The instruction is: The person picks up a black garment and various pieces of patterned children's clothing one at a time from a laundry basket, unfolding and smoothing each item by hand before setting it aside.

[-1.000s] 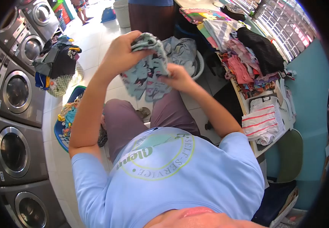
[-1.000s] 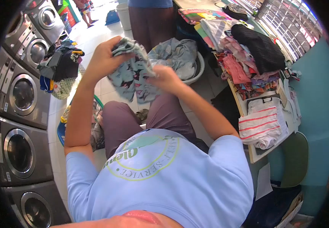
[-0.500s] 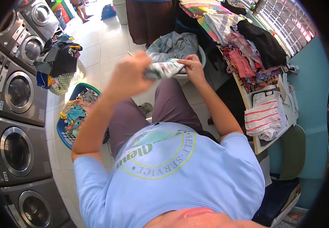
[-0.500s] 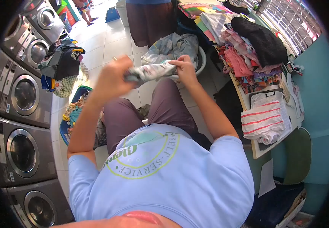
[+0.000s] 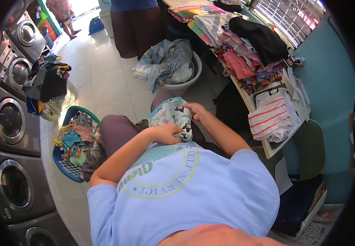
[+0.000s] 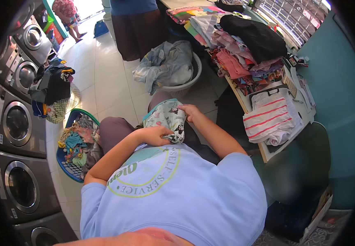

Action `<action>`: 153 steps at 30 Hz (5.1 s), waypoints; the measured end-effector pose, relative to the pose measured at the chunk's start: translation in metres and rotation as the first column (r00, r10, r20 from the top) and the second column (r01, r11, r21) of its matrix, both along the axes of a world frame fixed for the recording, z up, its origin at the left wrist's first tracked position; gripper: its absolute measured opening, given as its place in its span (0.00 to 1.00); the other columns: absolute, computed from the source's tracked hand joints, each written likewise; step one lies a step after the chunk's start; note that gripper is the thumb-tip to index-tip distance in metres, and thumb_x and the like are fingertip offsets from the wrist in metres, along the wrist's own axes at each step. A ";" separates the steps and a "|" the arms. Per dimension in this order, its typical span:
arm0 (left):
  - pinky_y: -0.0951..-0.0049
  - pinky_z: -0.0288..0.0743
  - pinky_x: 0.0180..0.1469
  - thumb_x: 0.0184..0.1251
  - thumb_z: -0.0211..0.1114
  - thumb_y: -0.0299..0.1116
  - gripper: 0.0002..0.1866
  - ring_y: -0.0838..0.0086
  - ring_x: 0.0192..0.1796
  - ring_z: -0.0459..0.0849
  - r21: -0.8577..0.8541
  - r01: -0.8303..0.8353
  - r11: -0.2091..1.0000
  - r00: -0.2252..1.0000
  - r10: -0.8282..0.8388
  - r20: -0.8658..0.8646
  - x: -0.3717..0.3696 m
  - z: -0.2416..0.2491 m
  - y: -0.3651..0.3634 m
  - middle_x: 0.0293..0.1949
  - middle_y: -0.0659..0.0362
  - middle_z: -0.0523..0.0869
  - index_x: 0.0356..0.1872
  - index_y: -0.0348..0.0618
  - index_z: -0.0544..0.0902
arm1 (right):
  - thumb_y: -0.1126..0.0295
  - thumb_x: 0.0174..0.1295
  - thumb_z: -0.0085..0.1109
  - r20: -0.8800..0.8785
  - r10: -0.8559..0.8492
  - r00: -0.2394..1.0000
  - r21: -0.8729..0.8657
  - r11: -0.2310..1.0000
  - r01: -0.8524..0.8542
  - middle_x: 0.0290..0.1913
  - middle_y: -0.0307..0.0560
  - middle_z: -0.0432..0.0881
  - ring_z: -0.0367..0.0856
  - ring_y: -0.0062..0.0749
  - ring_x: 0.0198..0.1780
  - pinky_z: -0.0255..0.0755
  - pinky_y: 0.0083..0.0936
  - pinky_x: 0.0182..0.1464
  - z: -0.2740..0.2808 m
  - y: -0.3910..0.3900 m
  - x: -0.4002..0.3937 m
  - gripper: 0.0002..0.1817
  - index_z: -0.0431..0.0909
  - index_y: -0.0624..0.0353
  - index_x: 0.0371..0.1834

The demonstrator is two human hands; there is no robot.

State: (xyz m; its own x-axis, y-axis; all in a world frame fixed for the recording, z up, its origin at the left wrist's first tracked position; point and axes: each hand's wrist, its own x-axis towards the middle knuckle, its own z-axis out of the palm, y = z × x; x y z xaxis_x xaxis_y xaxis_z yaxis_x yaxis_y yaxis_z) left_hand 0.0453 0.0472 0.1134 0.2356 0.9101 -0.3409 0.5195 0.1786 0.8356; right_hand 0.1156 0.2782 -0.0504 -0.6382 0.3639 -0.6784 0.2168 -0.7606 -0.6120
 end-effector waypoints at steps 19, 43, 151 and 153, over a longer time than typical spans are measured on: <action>0.60 0.69 0.57 0.61 0.64 0.48 0.29 0.52 0.57 0.74 0.540 -0.601 0.589 0.452 0.808 -0.378 -0.095 -0.024 0.019 0.60 0.47 0.72 0.59 0.42 0.71 | 0.25 0.60 0.26 0.147 0.596 0.789 0.553 0.612 -0.565 0.48 0.52 0.82 0.79 0.32 0.50 0.70 0.29 0.53 0.069 -0.026 -0.014 0.49 0.79 0.64 0.46; 0.68 0.76 0.49 0.63 0.65 0.41 0.19 0.66 0.45 0.84 0.315 -0.748 0.584 0.605 0.796 -0.039 -0.069 -0.133 -0.093 0.44 0.52 0.84 0.51 0.40 0.79 | 0.51 0.59 0.64 -0.422 -0.032 0.906 0.827 0.395 0.399 0.44 0.46 0.80 0.81 0.31 0.40 0.77 0.28 0.40 0.458 0.092 0.016 0.29 0.74 0.61 0.55; 0.76 0.74 0.46 0.60 0.70 0.35 0.23 0.77 0.45 0.79 0.511 -0.854 0.096 0.291 0.902 0.318 -0.033 0.066 -0.161 0.42 0.58 0.83 0.54 0.38 0.77 | 0.58 0.60 0.65 -0.062 0.930 0.363 0.898 0.211 -0.386 0.28 0.31 0.76 0.68 0.12 0.30 0.67 0.16 0.33 0.271 -0.196 -0.080 0.17 0.78 0.62 0.39; 0.83 0.71 0.37 0.66 0.64 0.33 0.12 0.86 0.34 0.77 0.467 -0.881 -0.073 0.234 0.792 0.565 -0.036 0.052 -0.159 0.31 0.64 0.83 0.44 0.36 0.81 | 0.65 0.51 0.69 -0.021 0.926 0.378 0.980 0.094 -0.174 0.38 0.42 0.78 0.75 0.27 0.38 0.70 0.26 0.40 0.265 -0.192 -0.083 0.19 0.75 0.61 0.42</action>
